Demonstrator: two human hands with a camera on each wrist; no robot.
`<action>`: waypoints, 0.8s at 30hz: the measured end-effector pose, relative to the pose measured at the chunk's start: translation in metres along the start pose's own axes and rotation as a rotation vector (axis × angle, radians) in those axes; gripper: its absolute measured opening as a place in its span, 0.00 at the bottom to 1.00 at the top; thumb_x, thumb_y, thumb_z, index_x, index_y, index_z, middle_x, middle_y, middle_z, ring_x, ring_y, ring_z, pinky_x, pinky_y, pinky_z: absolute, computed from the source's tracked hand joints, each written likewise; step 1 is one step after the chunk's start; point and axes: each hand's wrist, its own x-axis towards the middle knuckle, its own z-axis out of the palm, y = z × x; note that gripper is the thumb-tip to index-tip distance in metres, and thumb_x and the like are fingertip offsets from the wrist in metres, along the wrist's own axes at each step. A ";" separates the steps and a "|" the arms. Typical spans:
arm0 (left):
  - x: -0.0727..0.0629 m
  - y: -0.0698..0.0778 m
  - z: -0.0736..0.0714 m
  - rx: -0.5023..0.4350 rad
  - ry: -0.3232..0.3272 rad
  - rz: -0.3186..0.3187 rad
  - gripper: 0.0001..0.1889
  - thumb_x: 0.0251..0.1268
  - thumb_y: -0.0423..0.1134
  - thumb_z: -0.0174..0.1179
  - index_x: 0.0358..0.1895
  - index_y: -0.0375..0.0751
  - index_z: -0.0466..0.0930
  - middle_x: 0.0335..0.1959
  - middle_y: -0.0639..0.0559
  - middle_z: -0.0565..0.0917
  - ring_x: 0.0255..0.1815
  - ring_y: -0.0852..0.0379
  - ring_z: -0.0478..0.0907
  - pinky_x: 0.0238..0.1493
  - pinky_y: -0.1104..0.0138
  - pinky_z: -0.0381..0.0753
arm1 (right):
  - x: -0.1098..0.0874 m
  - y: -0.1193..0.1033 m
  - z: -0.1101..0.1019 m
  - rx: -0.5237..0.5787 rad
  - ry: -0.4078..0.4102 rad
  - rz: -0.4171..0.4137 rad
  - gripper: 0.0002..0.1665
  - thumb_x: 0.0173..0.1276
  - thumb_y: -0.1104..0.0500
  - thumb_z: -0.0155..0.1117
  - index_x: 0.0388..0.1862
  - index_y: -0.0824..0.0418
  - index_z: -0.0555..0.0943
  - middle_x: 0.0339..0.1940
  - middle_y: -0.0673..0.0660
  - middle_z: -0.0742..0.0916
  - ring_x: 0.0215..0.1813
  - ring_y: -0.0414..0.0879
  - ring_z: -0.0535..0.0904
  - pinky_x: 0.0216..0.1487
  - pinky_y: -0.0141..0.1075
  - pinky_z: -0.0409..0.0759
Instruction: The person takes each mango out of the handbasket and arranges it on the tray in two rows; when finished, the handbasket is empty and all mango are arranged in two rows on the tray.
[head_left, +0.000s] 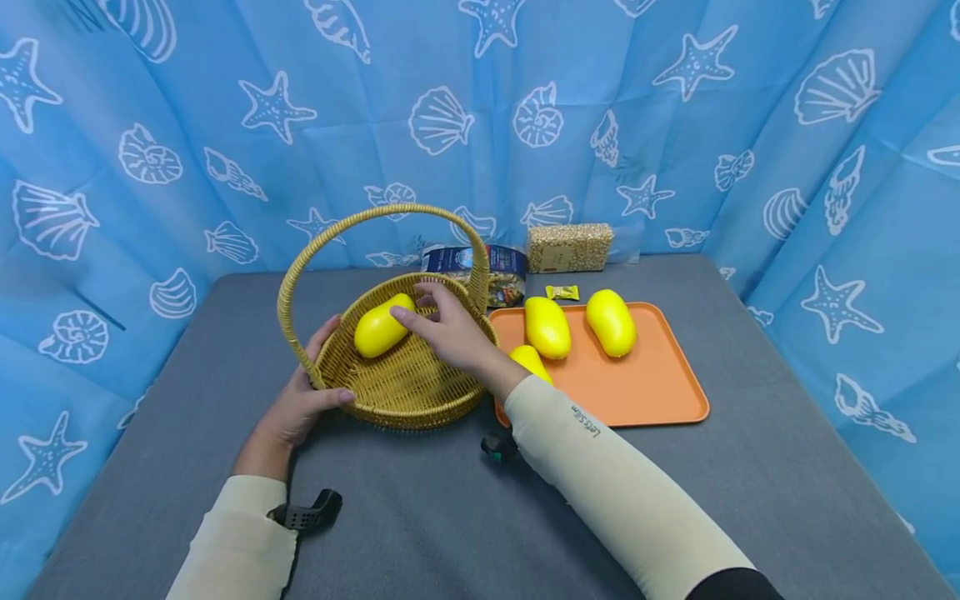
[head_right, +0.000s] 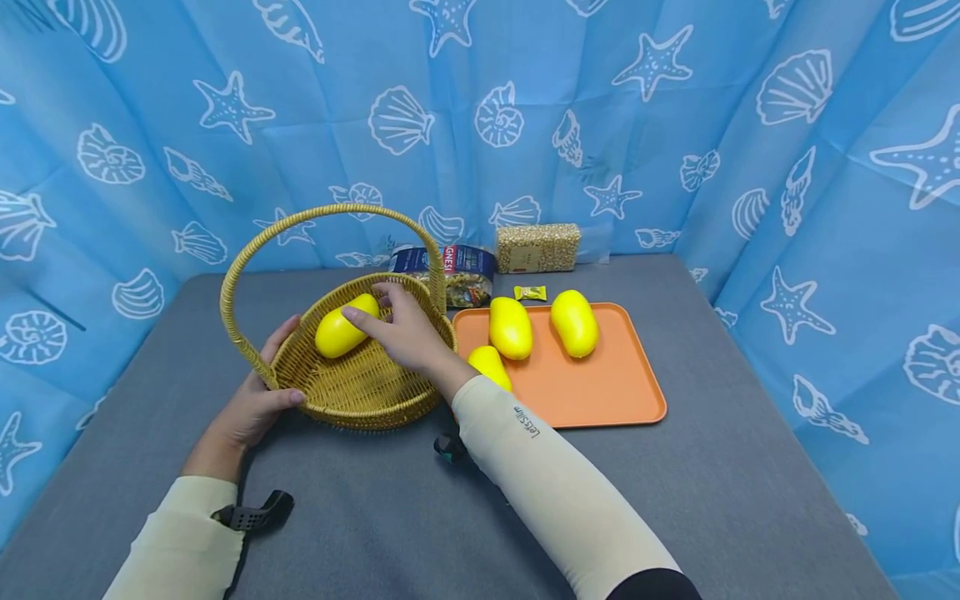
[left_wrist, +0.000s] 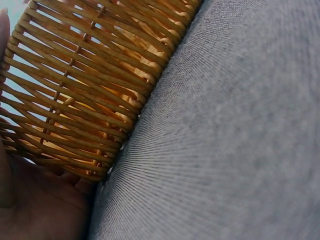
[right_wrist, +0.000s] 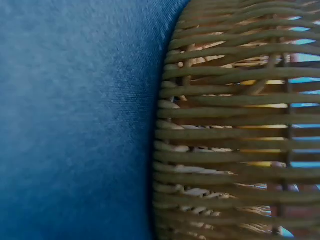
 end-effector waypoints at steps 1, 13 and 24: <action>0.000 0.000 0.000 0.001 0.000 -0.001 0.60 0.62 0.18 0.67 0.92 0.51 0.41 0.87 0.36 0.52 0.79 0.39 0.60 0.70 0.64 0.72 | 0.002 0.000 0.002 -0.015 -0.002 0.004 0.46 0.83 0.37 0.60 0.87 0.61 0.61 0.80 0.67 0.71 0.72 0.61 0.75 0.66 0.53 0.78; -0.001 0.001 0.000 0.013 -0.004 -0.012 0.59 0.63 0.17 0.65 0.92 0.52 0.41 0.87 0.36 0.51 0.79 0.38 0.61 0.68 0.64 0.75 | 0.020 0.003 0.014 -0.308 -0.044 -0.018 0.46 0.82 0.34 0.61 0.86 0.57 0.65 0.83 0.57 0.69 0.80 0.55 0.65 0.78 0.52 0.64; 0.000 0.000 -0.001 0.015 -0.007 -0.007 0.58 0.65 0.18 0.66 0.92 0.53 0.41 0.87 0.36 0.52 0.79 0.43 0.62 0.69 0.64 0.73 | 0.019 0.012 0.024 -0.670 -0.202 -0.102 0.52 0.77 0.30 0.64 0.91 0.49 0.60 0.91 0.49 0.57 0.84 0.57 0.55 0.76 0.56 0.67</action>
